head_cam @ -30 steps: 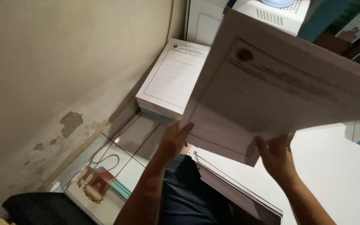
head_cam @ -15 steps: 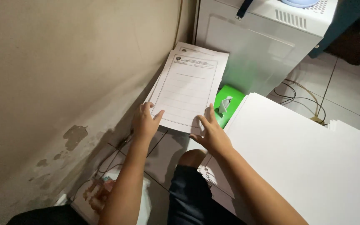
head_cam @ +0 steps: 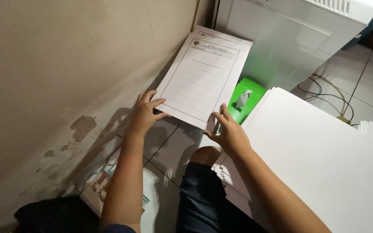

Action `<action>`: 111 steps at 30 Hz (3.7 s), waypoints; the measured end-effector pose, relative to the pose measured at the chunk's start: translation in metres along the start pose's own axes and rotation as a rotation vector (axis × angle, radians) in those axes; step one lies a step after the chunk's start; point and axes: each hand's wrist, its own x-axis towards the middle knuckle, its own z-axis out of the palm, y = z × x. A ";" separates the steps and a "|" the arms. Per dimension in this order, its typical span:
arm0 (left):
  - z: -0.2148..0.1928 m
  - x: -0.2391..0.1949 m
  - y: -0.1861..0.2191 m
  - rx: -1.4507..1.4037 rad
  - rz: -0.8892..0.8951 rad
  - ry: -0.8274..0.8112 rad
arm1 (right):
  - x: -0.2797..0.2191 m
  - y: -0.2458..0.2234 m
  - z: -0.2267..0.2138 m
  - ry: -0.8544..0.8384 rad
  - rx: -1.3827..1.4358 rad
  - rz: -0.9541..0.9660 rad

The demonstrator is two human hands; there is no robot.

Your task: The person sits on the floor and repeatedly takes a sheet of paper from a stack on their lap, places it on a separate stack to the left, and then smooths the remaining stack with both hands.

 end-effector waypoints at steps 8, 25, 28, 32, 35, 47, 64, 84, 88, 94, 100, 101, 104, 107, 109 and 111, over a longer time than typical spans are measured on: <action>0.005 -0.008 -0.014 -0.047 -0.078 -0.059 | -0.005 0.000 0.002 -0.018 -0.130 -0.127; 0.036 0.014 -0.017 0.065 -0.038 -0.014 | 0.007 0.037 0.026 0.145 -0.177 -0.349; 0.036 0.018 -0.013 0.057 -0.083 -0.027 | 0.005 0.026 0.018 0.177 -0.168 -0.256; 0.035 0.018 -0.009 -0.015 -0.145 -0.019 | 0.000 0.010 0.006 0.083 -0.074 -0.043; 0.044 0.020 -0.016 -0.062 -0.211 -0.050 | 0.004 0.018 0.013 0.078 -0.079 -0.032; 0.029 0.022 0.012 -0.112 -0.216 -0.105 | 0.006 0.031 0.018 0.066 -0.079 0.014; 0.017 -0.014 0.157 0.081 -0.163 0.076 | -0.022 0.008 -0.018 0.252 0.018 -0.052; 0.091 -0.179 0.458 -0.601 0.888 -0.554 | -0.456 0.142 -0.194 0.189 -0.084 0.294; 0.076 -0.174 0.459 -0.560 0.886 -0.747 | -0.455 0.142 -0.205 0.009 -0.064 0.244; 0.055 -0.176 0.466 -0.548 0.824 -0.782 | -0.444 0.116 -0.232 -0.074 0.146 0.411; 0.070 -0.175 0.459 -0.729 0.723 -0.731 | -0.432 0.096 -0.231 0.245 0.363 0.779; 0.077 -0.175 0.456 -0.797 0.687 -0.697 | -0.429 0.095 -0.228 0.350 0.273 0.869; 0.043 -0.174 0.471 -0.799 0.324 -0.710 | -0.420 0.104 -0.211 0.439 0.133 0.839; 0.076 -0.182 0.463 -0.719 0.528 -0.580 | -0.425 0.153 -0.175 0.298 -0.407 0.659; 0.090 -0.182 0.458 -0.652 0.681 -0.527 | -0.407 0.133 -0.174 0.067 -0.535 0.720; 0.101 -0.185 0.456 -0.582 0.835 -0.471 | -0.403 0.139 -0.152 -0.166 -0.659 0.777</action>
